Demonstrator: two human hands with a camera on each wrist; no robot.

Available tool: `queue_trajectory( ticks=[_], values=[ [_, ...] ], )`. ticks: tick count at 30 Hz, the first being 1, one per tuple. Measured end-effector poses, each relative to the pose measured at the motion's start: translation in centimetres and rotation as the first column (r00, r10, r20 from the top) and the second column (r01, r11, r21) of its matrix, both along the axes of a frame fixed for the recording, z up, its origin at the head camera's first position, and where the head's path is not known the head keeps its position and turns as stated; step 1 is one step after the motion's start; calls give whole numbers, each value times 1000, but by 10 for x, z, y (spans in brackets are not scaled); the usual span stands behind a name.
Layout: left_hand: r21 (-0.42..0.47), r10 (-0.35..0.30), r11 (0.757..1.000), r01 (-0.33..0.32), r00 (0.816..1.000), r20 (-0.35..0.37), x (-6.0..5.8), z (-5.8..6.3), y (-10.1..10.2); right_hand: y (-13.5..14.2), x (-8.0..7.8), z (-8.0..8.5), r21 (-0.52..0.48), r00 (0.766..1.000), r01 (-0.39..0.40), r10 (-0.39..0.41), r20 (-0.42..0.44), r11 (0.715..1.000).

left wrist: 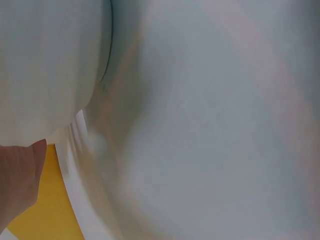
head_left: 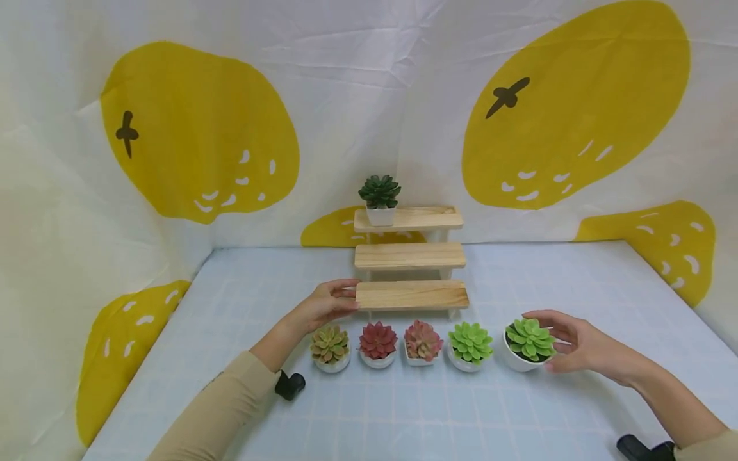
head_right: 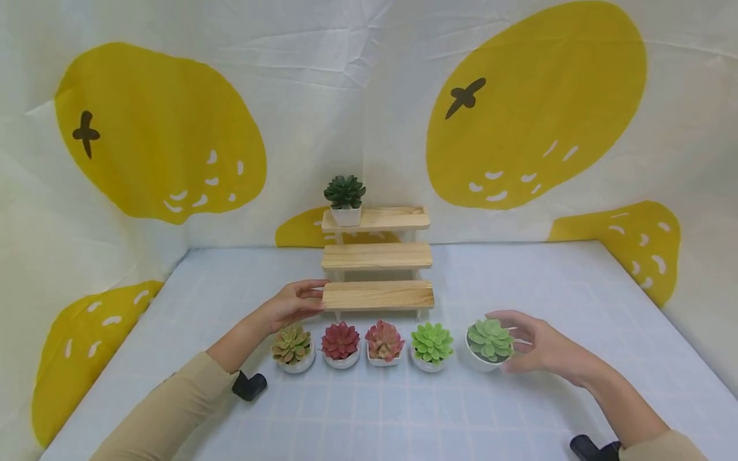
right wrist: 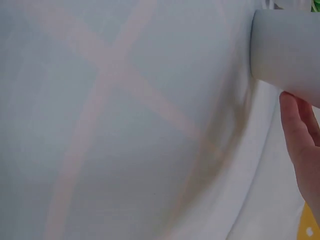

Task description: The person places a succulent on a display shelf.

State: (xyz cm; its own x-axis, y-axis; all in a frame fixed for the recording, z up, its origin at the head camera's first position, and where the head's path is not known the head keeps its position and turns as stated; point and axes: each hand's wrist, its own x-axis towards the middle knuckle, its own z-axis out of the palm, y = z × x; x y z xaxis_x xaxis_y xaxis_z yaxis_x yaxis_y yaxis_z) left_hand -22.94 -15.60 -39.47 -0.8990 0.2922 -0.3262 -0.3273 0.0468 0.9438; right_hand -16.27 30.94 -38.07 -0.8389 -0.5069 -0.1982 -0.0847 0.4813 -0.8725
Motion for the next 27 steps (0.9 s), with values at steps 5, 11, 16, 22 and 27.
queue_trajectory(
  ticks=[5, 11, 16, 22, 27],
  values=[
    [2, -16, 1000, 16, 1000, -8, 1, -1, 0, -3, -1, -1, 1, 999, -33, 33, 10, 999],
    [2, -18, 1000, 18, 1000, -8, 1, 0, -1, -4, -6, -6, -91, 995, -71, 77, 65, 993],
    [-1, -24, 1000, 24, 1000, -8, 0, -1, -2, -4, -8, -11, -125, 991, -83, 95, 98, 989],
    [-15, -11, 1000, 11, 1000, 1, 0, -1, -2, -3, -9, -16, -154, 985, -90, 110, 132, 984],
    [-4, -12, 1000, 12, 1000, 1, -2, -2, -1, -4, -10, -15, -148, 986, -68, 88, 139, 987]
  ],
)
